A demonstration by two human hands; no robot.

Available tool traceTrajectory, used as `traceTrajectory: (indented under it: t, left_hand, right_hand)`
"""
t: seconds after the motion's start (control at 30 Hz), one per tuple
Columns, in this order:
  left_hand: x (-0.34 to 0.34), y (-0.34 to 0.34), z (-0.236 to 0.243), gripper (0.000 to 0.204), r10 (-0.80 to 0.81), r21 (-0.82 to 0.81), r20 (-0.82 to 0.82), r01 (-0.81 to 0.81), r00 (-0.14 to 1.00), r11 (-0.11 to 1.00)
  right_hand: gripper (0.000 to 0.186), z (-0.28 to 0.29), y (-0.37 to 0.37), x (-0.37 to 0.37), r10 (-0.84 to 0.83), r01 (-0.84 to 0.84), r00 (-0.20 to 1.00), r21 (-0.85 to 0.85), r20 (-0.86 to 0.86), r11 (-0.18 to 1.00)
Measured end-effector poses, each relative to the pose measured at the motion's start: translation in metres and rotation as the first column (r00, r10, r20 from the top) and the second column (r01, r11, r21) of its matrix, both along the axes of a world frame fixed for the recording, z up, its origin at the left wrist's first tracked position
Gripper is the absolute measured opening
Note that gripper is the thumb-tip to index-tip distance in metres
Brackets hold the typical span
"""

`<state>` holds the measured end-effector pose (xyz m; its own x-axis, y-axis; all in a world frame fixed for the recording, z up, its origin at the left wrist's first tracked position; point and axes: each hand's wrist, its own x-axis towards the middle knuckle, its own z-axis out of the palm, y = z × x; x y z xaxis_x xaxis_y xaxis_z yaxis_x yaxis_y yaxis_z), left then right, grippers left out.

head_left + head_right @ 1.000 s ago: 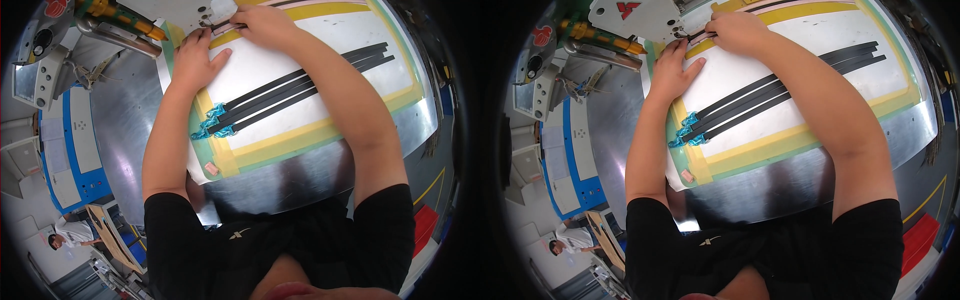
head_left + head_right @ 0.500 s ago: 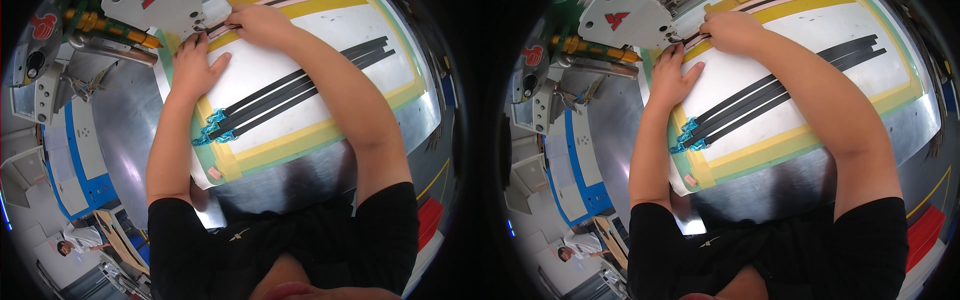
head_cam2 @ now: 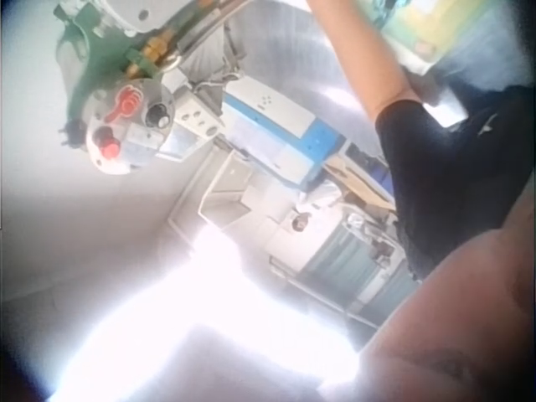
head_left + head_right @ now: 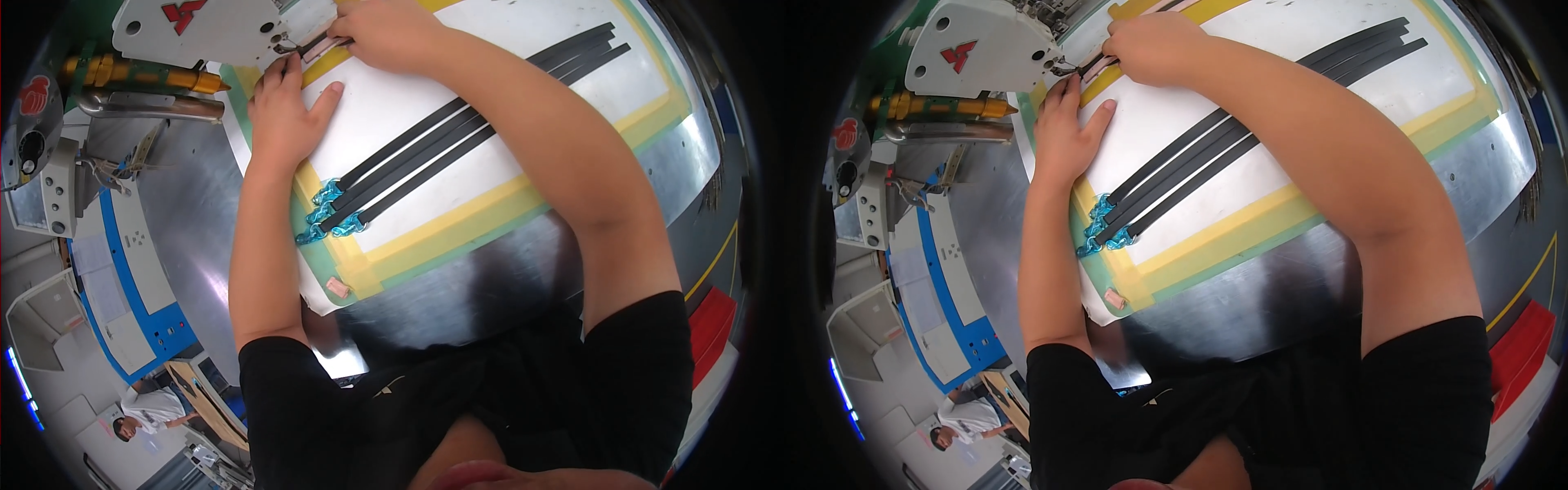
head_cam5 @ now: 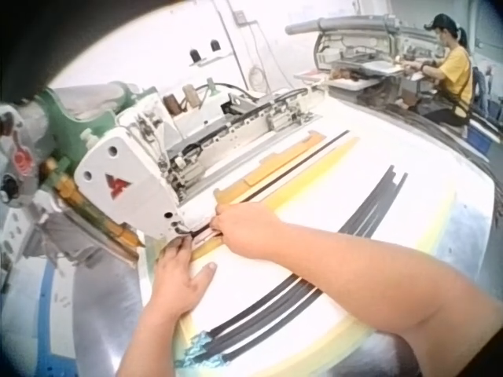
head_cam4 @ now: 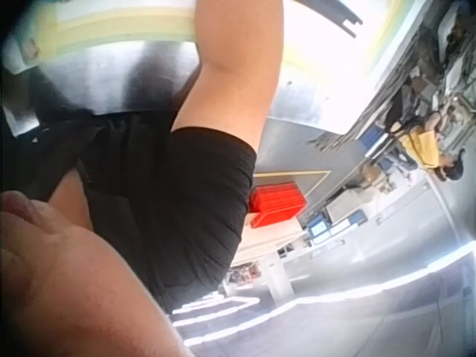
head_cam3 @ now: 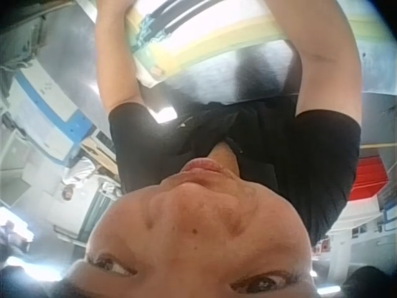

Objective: Sewing zippers onto leather or fabric strips using an industrial sewing machine.

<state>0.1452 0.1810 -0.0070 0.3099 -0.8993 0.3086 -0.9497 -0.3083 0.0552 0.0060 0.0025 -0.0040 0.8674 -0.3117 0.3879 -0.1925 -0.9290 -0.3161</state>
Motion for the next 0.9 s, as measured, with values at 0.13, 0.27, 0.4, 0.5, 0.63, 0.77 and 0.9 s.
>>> traceTrajectory:
  t: [0.13, 0.27, 0.4, 0.5, 0.63, 0.77, 0.9]
  left_hand:
    - [-0.002, -0.001, -0.001, 0.079, 0.007, -0.017, -0.002, -0.007, 1.000, 1.000]
    - [-0.002, 0.001, -0.001, 0.078, 0.013, -0.030, 0.010, -0.012, 1.000, 0.999]
    - [-0.002, -0.001, -0.007, 0.080, 0.071, -0.050, -0.032, -0.073, 0.997, 0.996]
    - [-0.003, 0.002, -0.007, 0.078, 0.071, -0.097, -0.050, -0.075, 0.996, 0.992]
    - [-0.006, 0.002, -0.002, 0.074, 0.121, -0.060, -0.006, -0.121, 0.993, 0.991]
    - [-0.005, -0.001, -0.008, 0.068, 0.112, -0.132, -0.011, -0.112, 0.994, 0.985]
    - [-0.009, 0.003, -0.003, 0.065, 0.130, -0.116, 0.067, -0.122, 0.989, 0.986]
  right_hand:
    - [0.024, 0.001, -0.001, 0.000, -0.017, 0.017, 1.000, 0.005, -0.022, 1.000]
    - [0.024, 0.003, -0.001, 0.002, 0.007, -0.007, 0.999, 0.005, -0.040, 1.000]
    - [0.025, 0.001, 0.000, 0.002, -0.013, 0.011, 0.998, -0.035, -0.054, 0.999]
    - [0.028, -0.001, 0.004, 0.003, -0.021, 0.018, 0.998, -0.046, -0.051, 0.999]
    - [0.035, 0.007, 0.005, 0.003, -0.045, 0.038, 0.995, -0.073, -0.085, 0.997]
    - [0.039, 0.008, 0.006, 0.007, -0.054, 0.039, 0.992, -0.128, -0.112, 0.991]
    - [0.027, 0.022, 0.016, 0.007, -0.046, 0.033, 0.989, -0.092, -0.143, 0.995]
